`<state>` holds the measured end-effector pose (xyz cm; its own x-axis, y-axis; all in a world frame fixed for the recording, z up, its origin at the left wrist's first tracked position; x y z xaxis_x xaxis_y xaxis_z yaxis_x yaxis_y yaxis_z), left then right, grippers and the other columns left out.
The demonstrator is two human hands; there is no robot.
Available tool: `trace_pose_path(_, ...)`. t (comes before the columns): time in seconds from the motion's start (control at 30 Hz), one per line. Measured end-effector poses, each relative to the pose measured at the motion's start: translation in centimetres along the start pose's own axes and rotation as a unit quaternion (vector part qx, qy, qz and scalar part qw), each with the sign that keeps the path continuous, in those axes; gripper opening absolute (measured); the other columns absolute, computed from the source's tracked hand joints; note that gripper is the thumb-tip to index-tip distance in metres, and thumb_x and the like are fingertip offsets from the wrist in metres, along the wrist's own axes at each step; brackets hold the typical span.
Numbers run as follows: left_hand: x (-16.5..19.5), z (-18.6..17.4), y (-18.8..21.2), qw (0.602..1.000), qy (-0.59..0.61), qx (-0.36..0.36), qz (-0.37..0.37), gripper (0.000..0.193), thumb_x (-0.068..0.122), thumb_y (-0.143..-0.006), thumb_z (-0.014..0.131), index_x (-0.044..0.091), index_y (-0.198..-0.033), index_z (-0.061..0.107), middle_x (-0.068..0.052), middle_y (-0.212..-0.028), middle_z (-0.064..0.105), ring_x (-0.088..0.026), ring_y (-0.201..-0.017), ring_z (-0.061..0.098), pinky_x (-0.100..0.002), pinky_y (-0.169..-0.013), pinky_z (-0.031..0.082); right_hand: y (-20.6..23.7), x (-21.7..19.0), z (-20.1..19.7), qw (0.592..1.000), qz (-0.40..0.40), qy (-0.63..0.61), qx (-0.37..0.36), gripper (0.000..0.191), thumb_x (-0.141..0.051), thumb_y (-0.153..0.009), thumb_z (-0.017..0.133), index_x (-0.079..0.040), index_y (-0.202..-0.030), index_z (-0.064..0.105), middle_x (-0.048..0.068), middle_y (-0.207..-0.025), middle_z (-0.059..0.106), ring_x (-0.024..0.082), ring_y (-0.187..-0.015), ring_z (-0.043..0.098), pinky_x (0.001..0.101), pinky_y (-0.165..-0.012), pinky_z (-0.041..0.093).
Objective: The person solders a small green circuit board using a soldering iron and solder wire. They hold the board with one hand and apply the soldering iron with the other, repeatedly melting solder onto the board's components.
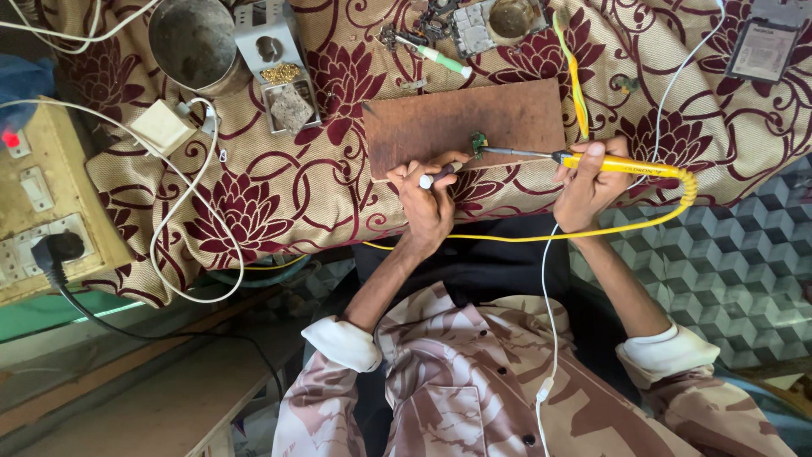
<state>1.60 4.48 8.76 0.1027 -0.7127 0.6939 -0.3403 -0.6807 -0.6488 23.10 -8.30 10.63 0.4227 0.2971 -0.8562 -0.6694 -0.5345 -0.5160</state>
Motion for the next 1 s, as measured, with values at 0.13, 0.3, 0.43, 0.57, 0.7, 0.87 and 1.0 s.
trace_pose_path(0.13,-0.3,0.1,0.0,1.0,0.002,-0.006,-0.015,0.021,-0.008,-0.096,0.054,0.007,-0.107,0.044,-0.001,-0.108,0.078,-0.02,-0.081,0.051,-0.041,-0.094,0.028,0.2,0.4,-0.2,1.0,0.014,-0.001,0.005,0.031,-0.024,-0.119,0.046,0.001,-0.101,0.049,0.007,-0.072,0.052,0.01,-0.053,0.054,0.021,-0.049,0.039)
trace_pose_path(0.3,-0.3,0.2,-0.1,0.999,0.031,-0.019,-0.025,0.02,-0.009,-0.093,0.05,0.004,-0.107,0.043,-0.002,-0.114,0.077,-0.019,-0.081,0.053,-0.04,-0.094,0.027,0.1,0.7,-0.2,1.0,0.013,-0.01,0.004,0.031,-0.024,-0.118,0.047,0.001,-0.1,0.049,0.007,-0.07,0.054,0.011,-0.057,0.053,0.0205,-0.048,0.037)
trace_pose_path(0.43,-0.1,0.0,-0.3,0.999,0.014,-0.011,-0.026,0.021,-0.009,-0.093,0.053,0.007,-0.105,0.045,-0.002,-0.11,0.077,-0.021,-0.081,0.053,-0.041,-0.094,0.028,0.2,0.5,-0.1,1.0,0.011,0.002,0.007,0.03,-0.023,-0.12,0.046,0.001,-0.101,0.049,0.007,-0.073,0.053,0.01,-0.054,0.054,0.0214,-0.05,0.039)
trace_pose_path(0.57,0.5,-0.2,-0.4,1.0,0.011,0.011,0.008,0.019,-0.006,-0.098,0.054,0.006,-0.109,0.043,-0.002,-0.111,0.076,-0.022,-0.081,0.051,-0.042,-0.094,0.027,0.0,0.0,0.0,1.0,0.005,0.013,0.007,0.03,-0.021,-0.119,0.045,0.002,-0.1,0.049,0.007,-0.071,0.052,0.01,-0.053,0.053,0.0219,-0.05,0.038)
trace_pose_path(0.7,0.2,0.0,-0.4,1.0,0.012,-0.014,-0.005,0.019,-0.006,-0.099,0.052,0.007,-0.109,0.042,-0.002,-0.111,0.077,-0.021,-0.081,0.052,-0.042,-0.094,0.028,-0.4,-0.6,0.3,1.0,-0.02,0.013,-0.004,0.03,-0.02,-0.119,0.045,0.002,-0.099,0.049,0.006,-0.068,0.051,0.011,-0.056,0.052,0.0221,-0.049,0.038)
trace_pose_path(0.87,0.6,-0.4,-0.3,0.999,0.02,-0.004,0.025,0.028,-0.01,-0.096,0.051,0.006,-0.115,0.039,-0.003,-0.113,0.075,-0.021,-0.082,0.051,-0.042,-0.094,0.027,-0.3,-0.3,0.2,1.0,-0.004,0.007,0.004,0.03,-0.021,-0.118,0.045,0.002,-0.1,0.049,0.007,-0.07,0.051,0.011,-0.055,0.052,0.0218,-0.049,0.037)
trace_pose_path(1.0,0.2,0.1,-0.3,0.999,-0.017,-0.036,-0.01,0.033,-0.013,-0.089,0.054,0.013,-0.106,0.042,-0.003,-0.11,0.079,-0.022,-0.08,0.051,-0.041,-0.093,0.029,-0.3,0.2,-0.1,1.0,0.01,0.008,-0.005,0.03,-0.021,-0.119,0.046,0.001,-0.1,0.049,0.007,-0.069,0.053,0.011,-0.057,0.052,0.0217,-0.049,0.037)
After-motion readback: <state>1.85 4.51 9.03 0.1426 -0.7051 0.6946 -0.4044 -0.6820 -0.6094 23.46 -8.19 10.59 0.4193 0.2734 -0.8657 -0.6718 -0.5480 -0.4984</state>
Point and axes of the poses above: each hand's wrist, its own y-axis away from the middle knuckle, its own z-axis out of the palm, x = y × z, the point moved 7 cm from there along -y, towards the middle knuckle
